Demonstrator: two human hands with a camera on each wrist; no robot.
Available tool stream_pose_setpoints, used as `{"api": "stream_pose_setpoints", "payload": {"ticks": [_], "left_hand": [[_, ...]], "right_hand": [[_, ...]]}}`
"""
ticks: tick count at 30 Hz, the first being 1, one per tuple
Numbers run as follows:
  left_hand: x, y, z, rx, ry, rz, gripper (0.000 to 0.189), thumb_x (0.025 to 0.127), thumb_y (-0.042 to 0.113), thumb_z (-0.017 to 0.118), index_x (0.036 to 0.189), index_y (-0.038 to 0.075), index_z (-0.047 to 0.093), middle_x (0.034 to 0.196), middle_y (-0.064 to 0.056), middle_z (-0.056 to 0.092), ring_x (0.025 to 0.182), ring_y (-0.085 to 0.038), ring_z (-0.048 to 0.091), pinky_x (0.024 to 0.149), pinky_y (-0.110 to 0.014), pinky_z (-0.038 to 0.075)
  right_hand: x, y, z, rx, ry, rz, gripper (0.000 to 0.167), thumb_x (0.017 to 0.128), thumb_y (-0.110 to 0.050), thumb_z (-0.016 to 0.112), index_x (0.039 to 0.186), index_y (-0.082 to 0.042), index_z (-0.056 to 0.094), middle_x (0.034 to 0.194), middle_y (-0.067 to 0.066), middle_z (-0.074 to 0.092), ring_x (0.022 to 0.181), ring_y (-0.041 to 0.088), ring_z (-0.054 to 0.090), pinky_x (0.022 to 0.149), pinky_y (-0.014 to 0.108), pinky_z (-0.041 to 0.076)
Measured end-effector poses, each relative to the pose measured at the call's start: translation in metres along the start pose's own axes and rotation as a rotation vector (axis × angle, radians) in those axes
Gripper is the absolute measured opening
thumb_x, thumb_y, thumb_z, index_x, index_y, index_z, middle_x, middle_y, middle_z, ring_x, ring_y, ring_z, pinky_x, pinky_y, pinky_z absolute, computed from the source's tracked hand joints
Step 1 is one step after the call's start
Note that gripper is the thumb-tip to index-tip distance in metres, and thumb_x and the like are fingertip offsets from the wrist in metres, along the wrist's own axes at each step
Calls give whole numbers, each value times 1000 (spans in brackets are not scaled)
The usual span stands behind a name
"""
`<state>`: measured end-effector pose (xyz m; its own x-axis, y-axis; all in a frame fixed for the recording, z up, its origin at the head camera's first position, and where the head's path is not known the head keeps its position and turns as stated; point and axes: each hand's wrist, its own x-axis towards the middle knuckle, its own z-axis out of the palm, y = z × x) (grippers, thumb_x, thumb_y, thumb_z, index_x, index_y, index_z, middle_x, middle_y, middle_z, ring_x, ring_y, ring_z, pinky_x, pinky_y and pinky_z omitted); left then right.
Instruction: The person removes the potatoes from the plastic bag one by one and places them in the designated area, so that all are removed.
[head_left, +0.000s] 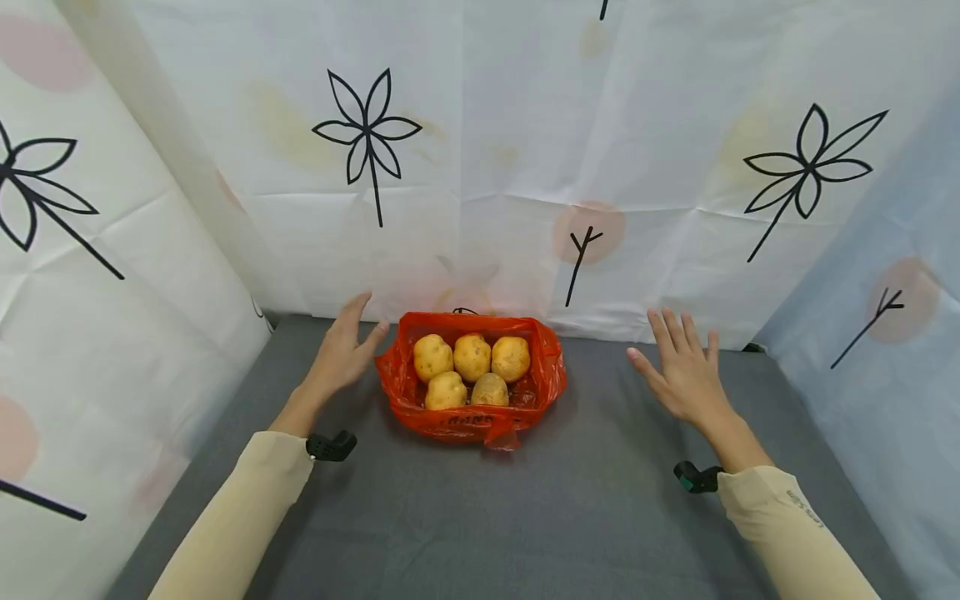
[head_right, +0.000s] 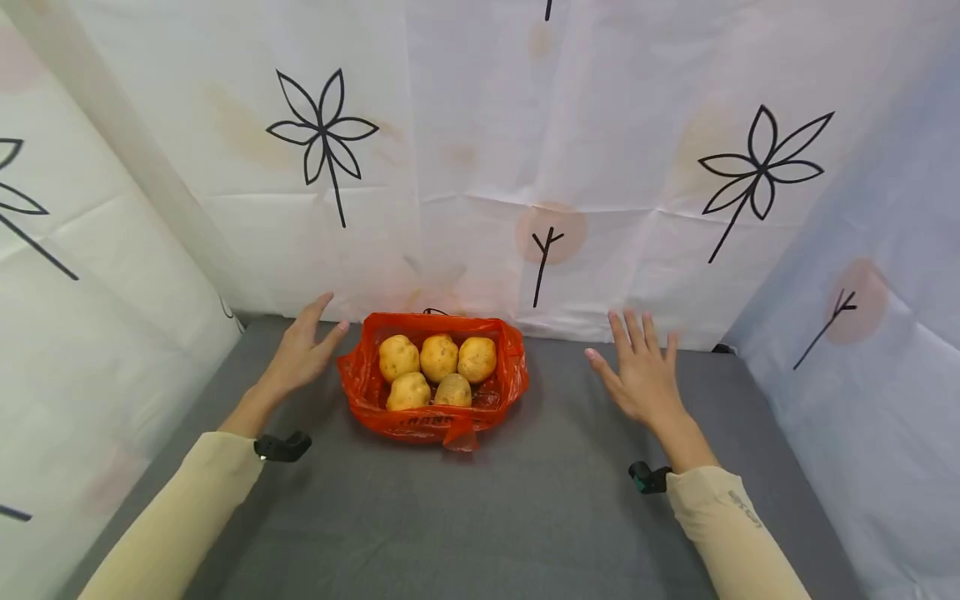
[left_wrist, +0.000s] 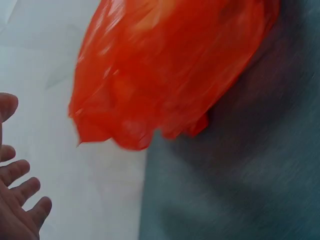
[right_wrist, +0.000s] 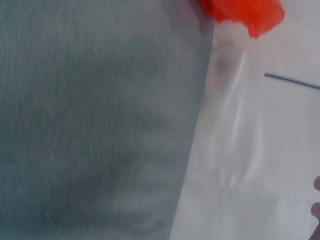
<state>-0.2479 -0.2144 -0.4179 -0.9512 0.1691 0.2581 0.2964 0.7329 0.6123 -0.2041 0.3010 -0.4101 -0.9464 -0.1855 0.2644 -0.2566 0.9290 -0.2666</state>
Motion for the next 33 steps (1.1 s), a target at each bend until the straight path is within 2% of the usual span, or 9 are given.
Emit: {"api": "stream_pose_setpoints", "payload": {"ticks": [6, 10, 16, 20, 27, 33], "left_hand": [[-1, -3, 20, -289, 24, -88, 68, 105, 34, 57, 158, 1, 30, 157, -21, 38, 143, -39, 37, 115, -57, 33], [1, -4, 33, -374, 50, -145, 64, 102, 31, 62, 151, -3, 41, 148, -23, 49, 135, -38, 47, 112, -52, 41], [3, -1, 48, -400, 127, -223, 51, 98, 27, 70, 138, -2, 58, 129, -22, 64, 117, -36, 61, 101, -48, 51], [4, 1, 54, -389, 159, -245, 42, 98, 21, 70, 132, -2, 64, 120, -22, 67, 111, -35, 64, 97, -47, 54], [4, 2, 57, -376, 172, -265, 35, 99, 18, 68, 129, -1, 66, 118, -22, 67, 109, -35, 66, 95, -47, 55], [4, 4, 57, -391, 179, -265, 34, 99, 16, 67, 128, -2, 66, 120, -23, 67, 111, -35, 65, 97, -47, 54]], "right_hand": [[-3, -23, 7, 88, -2, -42, 78, 106, -53, 43, 163, -7, 17, 166, 24, 16, 154, 42, 1, 116, 70, -9], [-4, -42, 12, 152, 0, -94, 74, 106, -48, 47, 162, -7, 22, 164, 24, 22, 153, 44, 8, 117, 69, -5], [-4, -71, 22, 204, -14, -152, 71, 104, -44, 54, 159, -6, 30, 159, 23, 33, 149, 45, 19, 117, 69, 9], [-4, -87, 27, 245, -24, -164, 70, 102, -41, 59, 158, -7, 33, 156, 22, 38, 146, 45, 27, 115, 70, 16], [2, -116, 31, 366, 7, -210, 62, 95, -29, 72, 148, -6, 49, 142, 18, 53, 131, 40, 45, 105, 64, 38], [12, -137, 40, 448, -42, -226, 57, 94, -27, 74, 143, -9, 55, 134, 14, 60, 125, 34, 53, 102, 59, 44]]}}
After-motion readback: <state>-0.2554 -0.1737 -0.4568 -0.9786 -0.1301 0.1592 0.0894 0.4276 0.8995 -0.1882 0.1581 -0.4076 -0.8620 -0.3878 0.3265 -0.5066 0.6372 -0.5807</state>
